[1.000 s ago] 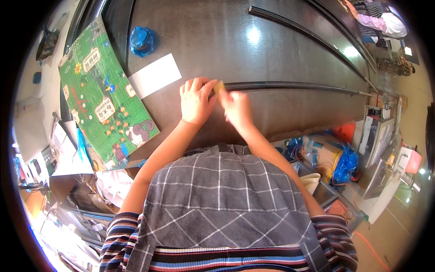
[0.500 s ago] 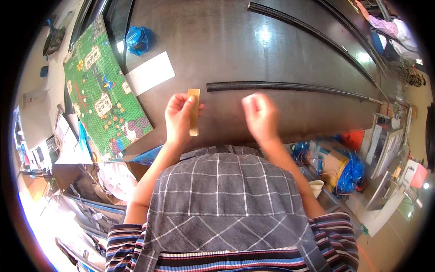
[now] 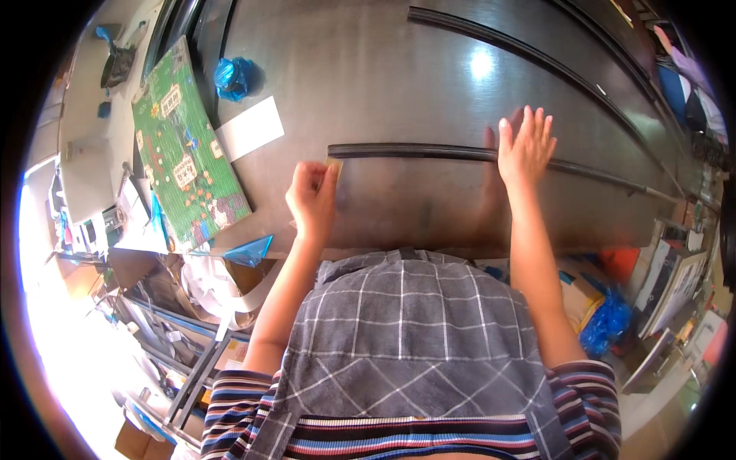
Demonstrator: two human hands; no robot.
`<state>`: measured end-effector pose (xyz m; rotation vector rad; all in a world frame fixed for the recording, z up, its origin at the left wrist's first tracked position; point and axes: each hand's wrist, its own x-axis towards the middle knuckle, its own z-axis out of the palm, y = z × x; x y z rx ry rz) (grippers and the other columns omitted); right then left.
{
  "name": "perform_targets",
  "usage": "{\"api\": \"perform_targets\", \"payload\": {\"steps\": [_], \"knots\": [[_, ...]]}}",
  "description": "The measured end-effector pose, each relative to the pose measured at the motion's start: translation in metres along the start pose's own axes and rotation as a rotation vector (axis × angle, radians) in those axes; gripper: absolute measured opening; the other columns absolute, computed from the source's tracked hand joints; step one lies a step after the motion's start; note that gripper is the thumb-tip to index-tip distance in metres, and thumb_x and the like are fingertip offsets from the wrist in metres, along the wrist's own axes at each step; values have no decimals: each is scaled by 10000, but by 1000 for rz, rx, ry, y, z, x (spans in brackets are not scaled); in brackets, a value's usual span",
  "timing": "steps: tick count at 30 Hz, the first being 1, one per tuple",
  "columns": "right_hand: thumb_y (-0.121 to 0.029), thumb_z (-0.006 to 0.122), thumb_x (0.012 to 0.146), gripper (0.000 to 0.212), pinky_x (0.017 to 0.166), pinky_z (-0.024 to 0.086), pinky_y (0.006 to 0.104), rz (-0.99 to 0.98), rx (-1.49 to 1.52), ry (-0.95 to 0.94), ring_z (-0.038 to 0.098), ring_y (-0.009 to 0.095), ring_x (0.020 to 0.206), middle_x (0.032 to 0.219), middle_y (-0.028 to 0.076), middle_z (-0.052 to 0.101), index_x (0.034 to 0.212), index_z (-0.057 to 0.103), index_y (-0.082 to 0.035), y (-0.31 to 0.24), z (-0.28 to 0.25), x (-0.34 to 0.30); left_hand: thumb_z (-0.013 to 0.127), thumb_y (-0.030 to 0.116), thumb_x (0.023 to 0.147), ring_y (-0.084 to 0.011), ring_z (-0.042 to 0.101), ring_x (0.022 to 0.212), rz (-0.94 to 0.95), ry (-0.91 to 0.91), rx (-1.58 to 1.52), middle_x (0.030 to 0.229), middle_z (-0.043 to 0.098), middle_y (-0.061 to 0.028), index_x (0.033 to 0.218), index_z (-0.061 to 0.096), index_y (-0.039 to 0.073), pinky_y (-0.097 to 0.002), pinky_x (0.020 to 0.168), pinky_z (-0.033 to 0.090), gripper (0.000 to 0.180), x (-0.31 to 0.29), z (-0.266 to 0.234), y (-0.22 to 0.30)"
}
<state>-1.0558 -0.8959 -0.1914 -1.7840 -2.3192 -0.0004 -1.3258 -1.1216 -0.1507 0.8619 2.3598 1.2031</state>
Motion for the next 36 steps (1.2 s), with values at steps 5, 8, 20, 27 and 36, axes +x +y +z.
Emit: {"api": "perform_targets", "payload": {"steps": [5,8,20,27,36], "knots": [[-554,427,955,684,1155,172,566,19,7,-3,231,349,1458,1528,193,346,1423,434,-56,1,-4,-1,730,198,842,-153,494,544,-74,-42,129,616,570,-75,769,575,17,-315,542,433,250,21,14,8],[-543,447,947,692,1147,162,589,59,15,-25,222,361,1461,1526,214,339,1431,419,-50,-2,-4,2,737,191,806,-169,520,563,-131,-79,216,598,555,-82,684,537,19,-345,563,445,290,-6,-8,-7],[-434,544,937,680,1142,177,595,25,232,164,227,384,1449,1510,247,331,1413,387,25,54,-22,28,642,168,939,-45,463,522,-49,-38,-233,665,522,12,945,580,54,-188,450,383,129,64,36,39],[-504,525,925,772,1171,124,563,-28,226,84,183,349,1471,1534,233,300,1435,360,52,75,-4,43,636,171,942,-35,403,496,224,-206,-86,634,470,39,951,563,69,-184,428,323,126,103,69,38],[-444,578,923,779,1177,132,552,-12,350,159,161,361,1475,1562,226,234,1471,286,27,116,-26,82,696,106,838,-160,524,632,277,-488,123,738,545,-48,941,603,41,-328,583,435,153,34,105,34]]}}
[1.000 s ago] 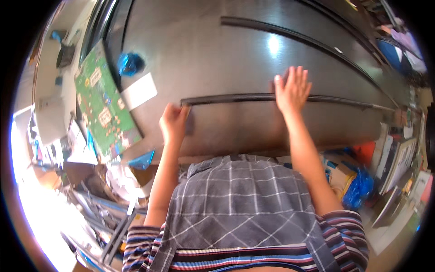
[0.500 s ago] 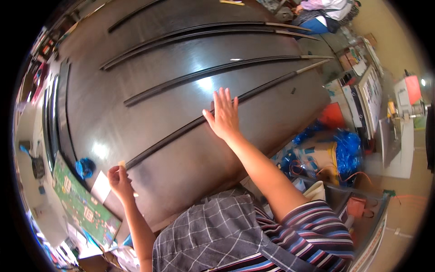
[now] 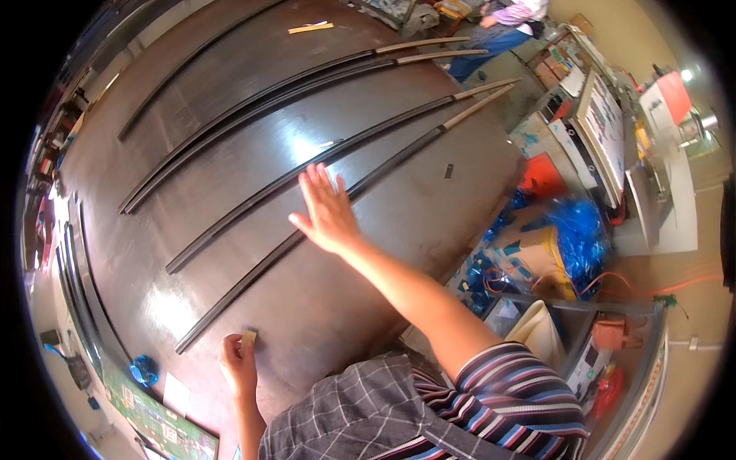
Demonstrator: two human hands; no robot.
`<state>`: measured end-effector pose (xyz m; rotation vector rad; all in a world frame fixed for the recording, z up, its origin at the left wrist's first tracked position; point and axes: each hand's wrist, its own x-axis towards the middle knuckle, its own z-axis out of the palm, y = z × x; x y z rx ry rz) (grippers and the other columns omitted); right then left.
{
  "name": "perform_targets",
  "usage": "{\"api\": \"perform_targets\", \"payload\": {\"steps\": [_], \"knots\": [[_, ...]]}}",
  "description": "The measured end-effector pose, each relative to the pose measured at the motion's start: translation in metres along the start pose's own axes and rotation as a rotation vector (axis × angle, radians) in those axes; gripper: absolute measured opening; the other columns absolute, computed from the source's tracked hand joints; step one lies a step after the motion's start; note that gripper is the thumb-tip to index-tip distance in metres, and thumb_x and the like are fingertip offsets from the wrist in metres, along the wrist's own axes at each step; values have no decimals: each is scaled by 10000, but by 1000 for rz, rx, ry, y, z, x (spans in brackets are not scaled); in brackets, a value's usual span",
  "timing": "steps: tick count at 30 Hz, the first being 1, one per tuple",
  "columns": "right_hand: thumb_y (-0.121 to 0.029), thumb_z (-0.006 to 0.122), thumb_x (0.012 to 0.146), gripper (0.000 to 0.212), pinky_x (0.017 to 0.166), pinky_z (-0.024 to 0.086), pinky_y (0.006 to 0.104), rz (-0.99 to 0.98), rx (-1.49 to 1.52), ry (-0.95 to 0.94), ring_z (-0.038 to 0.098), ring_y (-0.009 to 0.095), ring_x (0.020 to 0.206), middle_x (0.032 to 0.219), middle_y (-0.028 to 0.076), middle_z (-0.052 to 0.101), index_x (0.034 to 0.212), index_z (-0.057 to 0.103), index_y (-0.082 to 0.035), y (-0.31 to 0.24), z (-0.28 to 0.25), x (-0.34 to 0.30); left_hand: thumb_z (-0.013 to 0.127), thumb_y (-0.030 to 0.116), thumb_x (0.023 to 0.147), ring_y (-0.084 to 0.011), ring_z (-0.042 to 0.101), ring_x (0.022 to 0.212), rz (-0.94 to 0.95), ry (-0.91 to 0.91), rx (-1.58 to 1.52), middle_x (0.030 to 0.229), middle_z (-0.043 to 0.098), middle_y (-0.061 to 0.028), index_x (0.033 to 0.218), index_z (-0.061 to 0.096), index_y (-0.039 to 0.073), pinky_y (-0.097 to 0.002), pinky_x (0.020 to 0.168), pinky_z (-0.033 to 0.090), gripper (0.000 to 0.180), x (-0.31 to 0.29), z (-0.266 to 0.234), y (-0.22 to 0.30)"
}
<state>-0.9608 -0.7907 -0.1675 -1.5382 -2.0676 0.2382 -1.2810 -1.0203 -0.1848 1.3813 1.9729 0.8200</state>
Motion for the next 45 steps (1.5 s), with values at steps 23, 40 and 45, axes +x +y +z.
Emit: {"api": "perform_targets", "payload": {"steps": [23,40,45], "knots": [[-382,573,952,690,1134,301,433,621,454,411,364,391,1377,1462,297,376,1425,345,65,216,-62,55,731,350,791,-342,539,904,600,-102,838,940,558,-109,952,548,57,-454,737,467,381,233,52,94],[-412,706,832,389,601,472,363,1065,2048,645,529,204,584,619,49,510,718,513,-94,153,-126,34,803,63,696,-319,610,765,381,-28,412,869,594,-121,969,585,34,-394,636,505,350,29,-20,74],[-358,725,827,352,602,474,350,1193,1901,689,514,194,597,656,45,500,757,500,-96,126,-135,-28,791,58,720,-320,608,761,379,-25,363,878,593,-128,953,579,49,-395,610,500,315,-48,-6,30]]}}
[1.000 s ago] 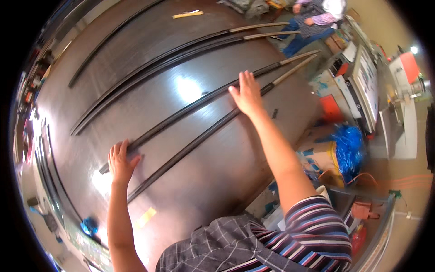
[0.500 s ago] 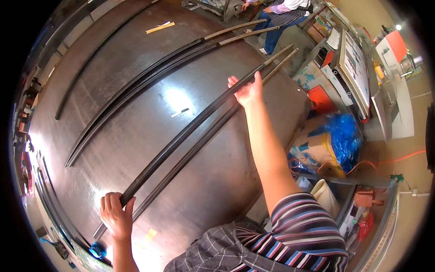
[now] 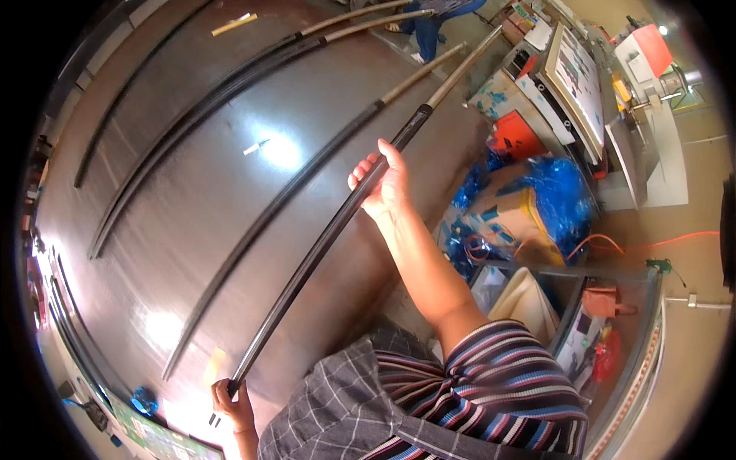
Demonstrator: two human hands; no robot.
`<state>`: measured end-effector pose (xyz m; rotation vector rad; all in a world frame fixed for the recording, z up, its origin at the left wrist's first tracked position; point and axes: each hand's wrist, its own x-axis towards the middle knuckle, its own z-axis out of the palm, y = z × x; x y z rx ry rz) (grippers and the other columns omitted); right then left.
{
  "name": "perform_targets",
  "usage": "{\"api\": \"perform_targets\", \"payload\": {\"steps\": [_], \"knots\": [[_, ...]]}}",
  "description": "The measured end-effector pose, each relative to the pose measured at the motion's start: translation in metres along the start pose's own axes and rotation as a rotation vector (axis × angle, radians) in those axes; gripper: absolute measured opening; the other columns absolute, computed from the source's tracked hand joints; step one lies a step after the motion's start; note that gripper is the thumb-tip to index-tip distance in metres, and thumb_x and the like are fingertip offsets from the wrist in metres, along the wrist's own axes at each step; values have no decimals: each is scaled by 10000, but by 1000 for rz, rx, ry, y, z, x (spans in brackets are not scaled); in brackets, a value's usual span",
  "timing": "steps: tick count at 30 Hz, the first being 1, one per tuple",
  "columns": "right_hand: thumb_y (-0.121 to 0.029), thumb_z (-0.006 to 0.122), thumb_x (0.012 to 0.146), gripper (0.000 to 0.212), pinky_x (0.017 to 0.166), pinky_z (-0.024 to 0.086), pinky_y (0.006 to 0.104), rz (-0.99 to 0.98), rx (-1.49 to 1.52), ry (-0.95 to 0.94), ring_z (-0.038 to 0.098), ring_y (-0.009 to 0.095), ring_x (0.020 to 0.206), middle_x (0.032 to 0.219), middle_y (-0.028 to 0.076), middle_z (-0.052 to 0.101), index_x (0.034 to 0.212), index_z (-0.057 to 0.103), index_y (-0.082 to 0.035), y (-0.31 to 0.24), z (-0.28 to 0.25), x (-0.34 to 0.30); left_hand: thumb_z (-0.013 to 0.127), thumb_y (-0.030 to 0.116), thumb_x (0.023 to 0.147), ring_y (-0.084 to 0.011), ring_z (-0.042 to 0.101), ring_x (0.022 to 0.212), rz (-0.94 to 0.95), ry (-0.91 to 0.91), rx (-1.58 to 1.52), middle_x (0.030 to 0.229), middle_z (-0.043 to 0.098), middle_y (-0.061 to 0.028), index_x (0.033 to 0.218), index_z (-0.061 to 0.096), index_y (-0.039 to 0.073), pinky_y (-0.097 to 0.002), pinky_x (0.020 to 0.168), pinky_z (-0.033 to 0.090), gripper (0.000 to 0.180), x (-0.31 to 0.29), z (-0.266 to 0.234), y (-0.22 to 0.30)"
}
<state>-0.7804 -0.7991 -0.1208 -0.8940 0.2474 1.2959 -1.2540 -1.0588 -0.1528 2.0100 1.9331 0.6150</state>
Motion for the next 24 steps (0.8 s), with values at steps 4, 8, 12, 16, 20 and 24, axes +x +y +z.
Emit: {"api": "perform_targets", "payload": {"steps": [4,8,12,16,20,24], "knots": [[-299,729,817,321,620,476,339,44,-22,65,511,189,608,684,54,494,759,486,-96,7,-40,-12,776,91,749,-356,606,775,19,-31,56,891,595,-128,977,571,53,-435,642,494,309,-41,-1,8],[-259,722,815,302,635,481,348,69,-27,105,512,197,628,710,61,493,773,477,-88,11,-75,-13,754,122,774,-365,605,783,1,-74,85,896,595,-137,969,573,49,-449,666,484,275,-60,-4,16],[-270,662,875,259,712,534,401,77,-167,-2,638,258,786,804,108,614,917,510,-65,11,-114,-7,731,129,796,-379,597,790,-5,-23,180,887,588,-159,962,574,26,-457,680,476,250,-68,0,19],[-333,656,894,385,684,586,356,182,-901,-152,713,274,805,951,196,703,1045,588,14,-37,-135,-21,744,142,781,-375,585,863,-75,-5,241,909,591,-150,962,571,26,-462,743,470,276,-73,7,21],[-278,659,889,302,671,554,343,-333,-1533,-327,697,174,695,787,126,723,913,705,20,-109,-148,-12,753,111,749,-358,563,953,-174,-10,300,947,584,-135,976,573,35,-460,831,450,299,-68,22,34],[-243,671,842,179,727,541,383,-927,-1850,-268,705,292,818,845,116,725,928,729,-97,-176,-112,25,760,66,706,-362,519,1096,-256,39,323,1127,560,-147,1146,557,56,-464,951,411,485,-67,28,71]]}}
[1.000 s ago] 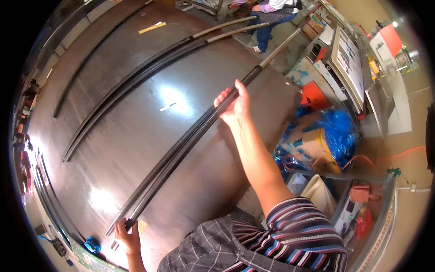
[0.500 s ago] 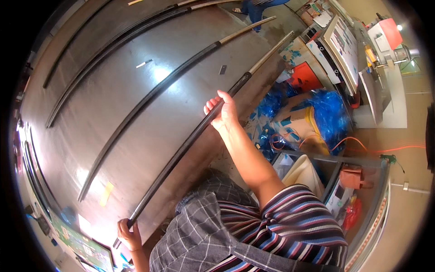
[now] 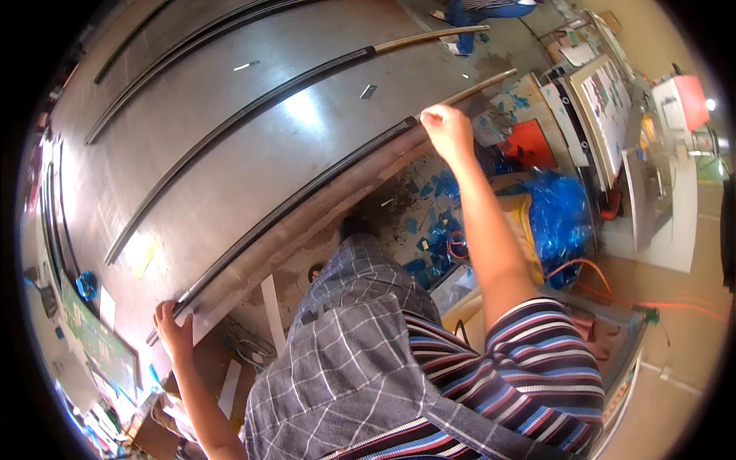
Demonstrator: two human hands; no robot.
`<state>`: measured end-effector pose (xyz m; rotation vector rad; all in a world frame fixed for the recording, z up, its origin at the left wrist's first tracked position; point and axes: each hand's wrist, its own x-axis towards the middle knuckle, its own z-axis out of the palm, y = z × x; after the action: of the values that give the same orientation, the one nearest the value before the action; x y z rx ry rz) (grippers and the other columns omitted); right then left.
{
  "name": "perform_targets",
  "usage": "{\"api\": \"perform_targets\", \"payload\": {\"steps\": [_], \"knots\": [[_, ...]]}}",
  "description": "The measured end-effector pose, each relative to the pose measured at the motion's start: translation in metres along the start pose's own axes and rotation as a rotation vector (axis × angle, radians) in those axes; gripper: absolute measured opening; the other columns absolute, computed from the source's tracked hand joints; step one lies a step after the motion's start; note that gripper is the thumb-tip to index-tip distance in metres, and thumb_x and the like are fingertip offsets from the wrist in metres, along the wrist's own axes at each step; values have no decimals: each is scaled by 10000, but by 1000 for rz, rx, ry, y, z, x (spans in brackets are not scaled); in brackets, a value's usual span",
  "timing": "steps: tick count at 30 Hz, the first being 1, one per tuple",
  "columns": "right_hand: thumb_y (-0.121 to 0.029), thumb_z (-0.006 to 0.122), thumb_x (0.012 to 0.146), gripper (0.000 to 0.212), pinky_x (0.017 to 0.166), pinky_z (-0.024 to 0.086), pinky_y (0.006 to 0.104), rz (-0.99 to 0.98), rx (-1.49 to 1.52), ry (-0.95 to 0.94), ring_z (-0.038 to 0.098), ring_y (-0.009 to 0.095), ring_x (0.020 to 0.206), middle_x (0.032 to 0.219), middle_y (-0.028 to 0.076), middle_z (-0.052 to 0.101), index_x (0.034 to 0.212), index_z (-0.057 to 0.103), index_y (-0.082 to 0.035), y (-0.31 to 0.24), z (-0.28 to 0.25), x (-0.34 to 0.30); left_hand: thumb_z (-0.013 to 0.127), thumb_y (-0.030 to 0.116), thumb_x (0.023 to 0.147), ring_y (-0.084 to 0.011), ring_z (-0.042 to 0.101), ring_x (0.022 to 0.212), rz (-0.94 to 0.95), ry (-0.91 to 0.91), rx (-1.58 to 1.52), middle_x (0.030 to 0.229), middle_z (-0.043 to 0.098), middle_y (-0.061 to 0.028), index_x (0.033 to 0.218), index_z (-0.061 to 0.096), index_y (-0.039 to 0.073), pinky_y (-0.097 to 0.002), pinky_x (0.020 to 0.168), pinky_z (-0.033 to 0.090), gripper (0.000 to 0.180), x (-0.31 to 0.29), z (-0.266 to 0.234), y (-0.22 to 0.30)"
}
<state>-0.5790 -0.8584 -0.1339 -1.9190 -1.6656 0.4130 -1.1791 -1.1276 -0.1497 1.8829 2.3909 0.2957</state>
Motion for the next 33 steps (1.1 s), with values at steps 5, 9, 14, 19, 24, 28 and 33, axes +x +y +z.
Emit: {"api": "perform_targets", "payload": {"steps": [5,9,14,19,24,28,33], "knots": [[-126,654,829,250,890,519,383,-487,-151,-274,649,280,1036,1112,125,679,1073,682,-77,-11,29,77,765,79,716,-369,464,1261,-174,84,-132,1335,514,-184,1350,502,70,-466,1086,344,686,-2,-4,97],[-50,605,802,258,964,485,399,-720,-117,-428,583,305,1127,1121,113,665,1051,671,-63,-9,64,106,746,99,750,-352,485,1250,-143,235,-325,1283,565,-170,1251,582,46,-457,1072,362,530,17,72,198],[-25,547,840,155,867,514,419,-760,-162,-658,593,306,1045,1002,113,648,946,656,-58,-2,68,122,742,185,783,-360,432,1318,32,143,-206,1332,543,-148,1270,574,58,-509,1112,302,531,69,87,353],[-30,590,806,95,848,516,414,-763,-21,-631,588,298,1004,963,97,625,874,650,-61,13,68,122,696,277,840,-333,270,1443,17,27,-83,1528,372,-92,1445,406,98,-581,1155,167,694,66,123,404],[-47,629,788,71,841,505,396,-896,112,-501,567,270,1024,979,67,592,846,594,-70,16,74,113,694,263,839,-342,275,1441,7,134,-76,1535,362,-107,1462,378,109,-590,1148,147,715,46,140,406],[-48,630,796,111,814,520,399,-842,59,-675,614,287,934,914,88,638,907,629,-57,10,73,119,681,249,841,-348,268,1445,12,167,-78,1542,350,-118,1473,361,114,-609,1138,154,721,40,147,408],[-91,666,797,159,723,533,371,-424,433,-621,664,272,755,843,143,685,947,657,-39,33,58,114,689,278,833,-347,255,1453,13,152,-79,1542,351,-119,1482,349,113,-627,1134,133,751,48,143,413]]}}
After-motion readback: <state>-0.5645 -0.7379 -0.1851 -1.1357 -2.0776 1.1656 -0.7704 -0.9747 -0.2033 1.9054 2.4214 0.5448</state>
